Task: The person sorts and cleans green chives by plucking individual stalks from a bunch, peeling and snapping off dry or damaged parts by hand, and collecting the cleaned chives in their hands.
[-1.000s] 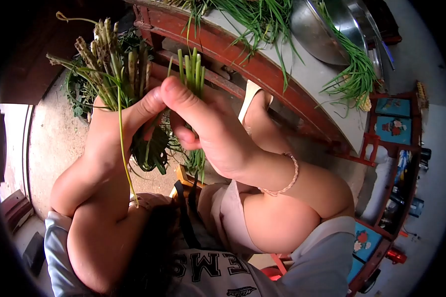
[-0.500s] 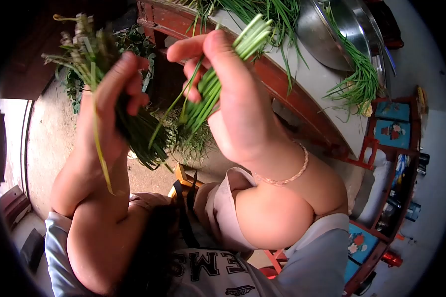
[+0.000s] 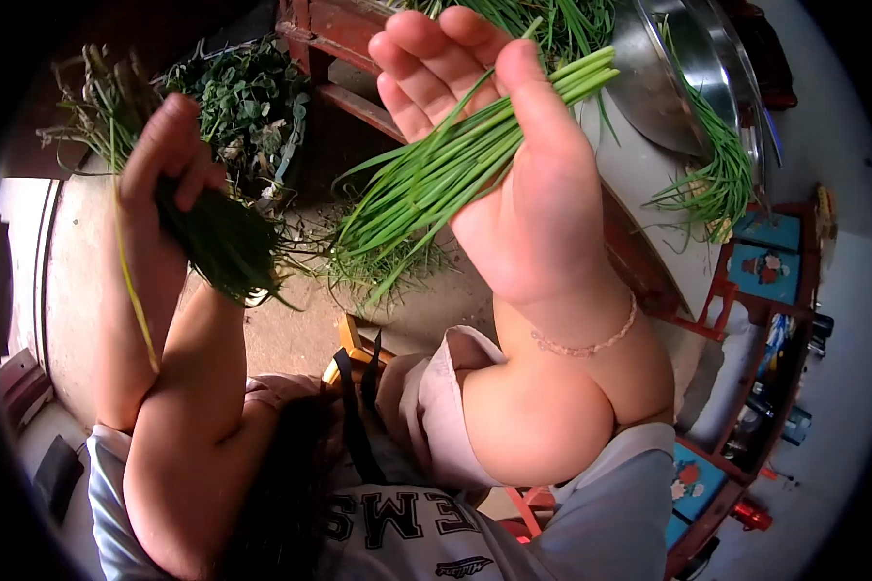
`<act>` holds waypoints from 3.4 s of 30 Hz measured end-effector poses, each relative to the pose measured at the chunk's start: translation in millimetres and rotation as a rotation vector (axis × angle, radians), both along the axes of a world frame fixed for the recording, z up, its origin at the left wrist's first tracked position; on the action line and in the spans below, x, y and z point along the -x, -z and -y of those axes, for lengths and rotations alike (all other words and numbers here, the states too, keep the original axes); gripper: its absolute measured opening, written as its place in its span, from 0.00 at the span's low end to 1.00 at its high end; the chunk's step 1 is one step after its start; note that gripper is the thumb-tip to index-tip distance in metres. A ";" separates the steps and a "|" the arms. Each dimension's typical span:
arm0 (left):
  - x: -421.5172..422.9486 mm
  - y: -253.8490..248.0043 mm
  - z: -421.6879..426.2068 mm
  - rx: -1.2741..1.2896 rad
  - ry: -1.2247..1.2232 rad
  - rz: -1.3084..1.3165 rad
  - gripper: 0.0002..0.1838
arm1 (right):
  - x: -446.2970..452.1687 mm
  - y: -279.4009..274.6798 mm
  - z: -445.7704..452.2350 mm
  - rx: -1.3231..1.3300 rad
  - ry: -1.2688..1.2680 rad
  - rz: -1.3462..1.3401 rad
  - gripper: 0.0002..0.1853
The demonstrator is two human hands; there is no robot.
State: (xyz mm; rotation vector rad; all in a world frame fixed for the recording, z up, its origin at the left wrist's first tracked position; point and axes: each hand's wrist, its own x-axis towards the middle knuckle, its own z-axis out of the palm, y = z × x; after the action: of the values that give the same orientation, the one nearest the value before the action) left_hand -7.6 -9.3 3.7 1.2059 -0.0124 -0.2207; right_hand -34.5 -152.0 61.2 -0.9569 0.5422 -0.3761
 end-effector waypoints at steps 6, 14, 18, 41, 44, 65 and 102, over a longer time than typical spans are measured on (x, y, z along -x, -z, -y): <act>15.4 -11.7 25.1 -0.177 0.353 0.026 0.11 | 16.2 33.5 41.6 -0.144 -0.608 0.207 0.15; 25.1 8.0 44.7 -0.078 0.396 0.078 0.14 | 20.0 31.4 35.2 -0.105 -0.573 0.174 0.17; 25.2 15.0 49.3 -0.053 0.323 0.108 0.14 | 21.8 33.2 34.1 -0.140 -0.574 0.159 0.17; 22.2 17.7 44.8 -0.180 0.355 0.133 0.09 | 19.8 36.9 38.6 -0.173 -0.550 0.167 0.14; 21.1 25.2 45.8 -0.155 0.353 0.160 0.10 | 20.0 39.2 39.8 -0.161 -0.565 0.145 0.14; -8.3 17.0 17.4 -0.365 0.049 -0.002 0.12 | 35.5 10.8 117.8 -0.264 -0.404 0.406 0.05; 15.6 44.2 50.2 -0.119 0.718 0.063 0.09 | 37.3 24.2 80.0 -0.196 -0.463 0.331 0.08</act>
State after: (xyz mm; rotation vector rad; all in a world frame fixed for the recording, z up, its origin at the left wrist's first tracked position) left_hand -23.2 -59.6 -40.5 1.2885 -0.4984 -0.8189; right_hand -71.8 -231.9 37.0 -0.7810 0.0462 -0.0572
